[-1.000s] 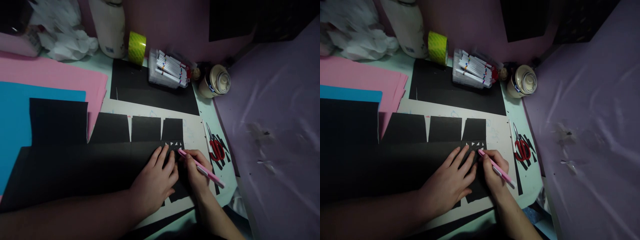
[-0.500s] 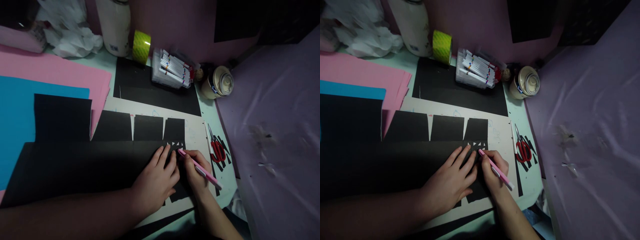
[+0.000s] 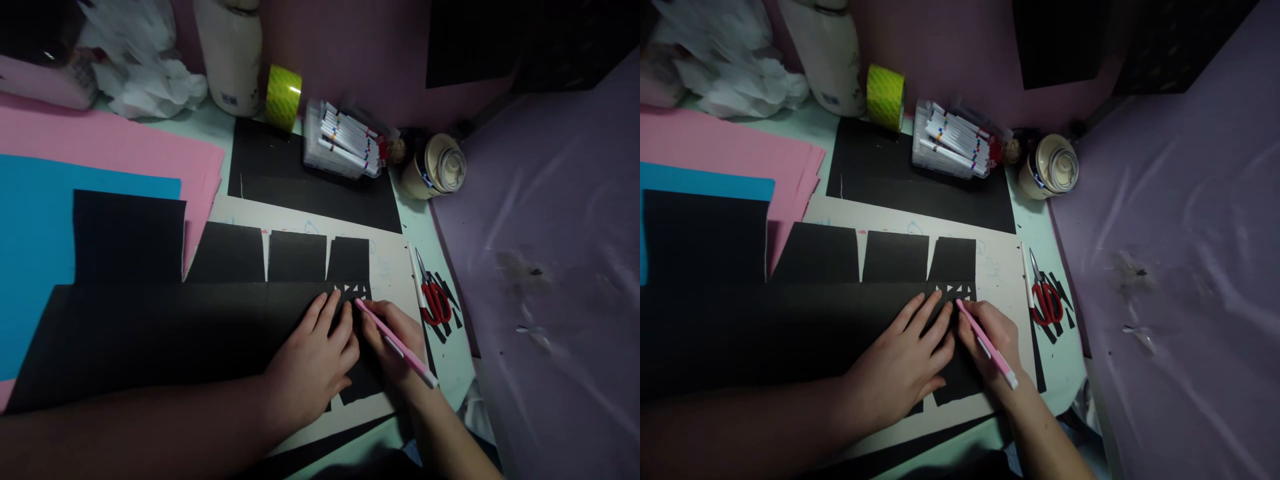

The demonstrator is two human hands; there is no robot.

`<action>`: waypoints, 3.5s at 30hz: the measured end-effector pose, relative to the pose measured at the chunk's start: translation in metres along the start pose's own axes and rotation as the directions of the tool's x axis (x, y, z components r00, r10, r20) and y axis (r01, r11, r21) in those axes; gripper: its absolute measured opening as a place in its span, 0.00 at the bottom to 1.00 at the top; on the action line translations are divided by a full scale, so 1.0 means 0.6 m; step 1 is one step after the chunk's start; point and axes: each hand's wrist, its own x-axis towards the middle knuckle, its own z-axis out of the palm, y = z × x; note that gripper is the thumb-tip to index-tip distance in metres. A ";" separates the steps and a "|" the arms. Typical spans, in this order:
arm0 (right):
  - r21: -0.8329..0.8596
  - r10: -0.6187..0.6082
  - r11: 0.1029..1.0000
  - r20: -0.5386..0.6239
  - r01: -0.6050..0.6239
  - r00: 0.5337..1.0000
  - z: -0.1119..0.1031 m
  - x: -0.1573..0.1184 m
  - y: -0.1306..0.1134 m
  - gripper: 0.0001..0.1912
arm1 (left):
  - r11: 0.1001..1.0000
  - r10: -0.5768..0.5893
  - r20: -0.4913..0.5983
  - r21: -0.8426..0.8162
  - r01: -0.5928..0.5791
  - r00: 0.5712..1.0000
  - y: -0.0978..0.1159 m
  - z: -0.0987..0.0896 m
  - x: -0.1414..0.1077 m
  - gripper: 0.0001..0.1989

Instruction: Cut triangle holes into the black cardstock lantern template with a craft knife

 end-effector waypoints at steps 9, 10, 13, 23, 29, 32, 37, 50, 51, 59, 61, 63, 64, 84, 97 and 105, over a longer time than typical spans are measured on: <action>0.004 -0.349 0.937 0.108 0.351 0.931 -0.010 0.037 0.044 0.07 | 1.000 -0.004 -0.010 0.024 0.004 1.000 0.001 0.000 0.000 0.32; 0.016 -0.361 0.932 0.106 0.362 0.926 -0.009 0.037 0.046 0.08 | 1.000 -0.003 -0.010 0.025 0.003 1.000 0.001 0.000 0.000 0.32; 0.027 -0.355 0.935 0.097 0.354 0.930 -0.006 0.034 0.048 0.08 | 1.000 -0.011 -0.001 0.028 0.011 1.000 0.001 0.000 -0.001 0.32; -0.003 -0.336 0.942 0.059 0.337 0.940 -0.002 0.030 0.051 0.05 | 1.000 -0.004 0.003 0.002 0.004 1.000 0.000 -0.001 -0.001 0.32; -0.003 -0.346 0.938 0.052 0.346 0.937 -0.004 0.031 0.046 0.05 | 1.000 -0.005 0.006 -0.007 0.005 1.000 0.000 0.001 0.000 0.33; -0.008 -0.366 0.930 0.046 0.367 0.930 -0.004 0.031 0.046 0.06 | 1.000 -0.008 0.011 -0.003 0.008 1.000 0.001 0.001 -0.001 0.33; -0.028 -0.385 0.922 0.042 0.387 0.922 -0.005 0.030 0.048 0.05 | 1.000 -0.005 0.011 0.002 0.005 1.000 0.001 0.001 -0.001 0.33; 0.030 -0.354 0.935 0.065 0.352 0.933 -0.008 0.030 0.048 0.05 | 1.000 -0.008 0.006 0.003 0.008 1.000 0.000 0.003 -0.001 0.33; 0.042 -0.334 0.942 0.051 0.332 0.941 -0.008 0.029 0.048 0.04 | 1.000 -0.009 0.005 0.003 0.009 1.000 0.000 0.003 -0.001 0.33; 0.077 -0.214 0.974 0.033 0.212 0.976 -0.009 0.023 0.039 0.04 | 1.000 -0.009 -0.002 -0.002 0.009 1.000 0.000 0.002 -0.002 0.33; 0.074 -0.210 0.976 0.028 0.207 0.977 -0.008 0.024 0.038 0.04 | 1.000 -0.011 0.005 0.001 0.011 1.000 0.001 0.001 -0.002 0.33; 0.058 -0.199 0.979 0.032 0.197 0.980 -0.006 0.024 0.037 0.03 | 1.000 -0.011 0.006 0.000 0.011 1.000 0.001 0.001 -0.001 0.33; 0.050 -0.195 0.980 0.036 0.193 0.980 -0.006 0.025 0.037 0.03 | 1.000 -0.011 0.005 -0.002 0.011 1.000 0.002 0.001 -0.001 0.33; -0.030 -0.337 0.940 0.089 0.340 0.937 -0.005 0.030 0.047 0.04 | 1.000 -0.005 0.006 0.006 0.005 1.000 0.001 0.000 0.000 0.32; -0.077 -0.523 0.845 0.091 0.530 0.847 -0.011 0.038 0.060 0.07 | 1.000 -0.006 0.008 0.001 0.006 1.000 0.001 0.004 -0.001 0.33; -0.030 -0.661 0.736 0.183 0.677 0.727 -0.022 0.056 0.085 0.10 | 1.000 -0.002 0.007 -0.002 0.002 1.000 0.000 0.004 -0.001 0.33</action>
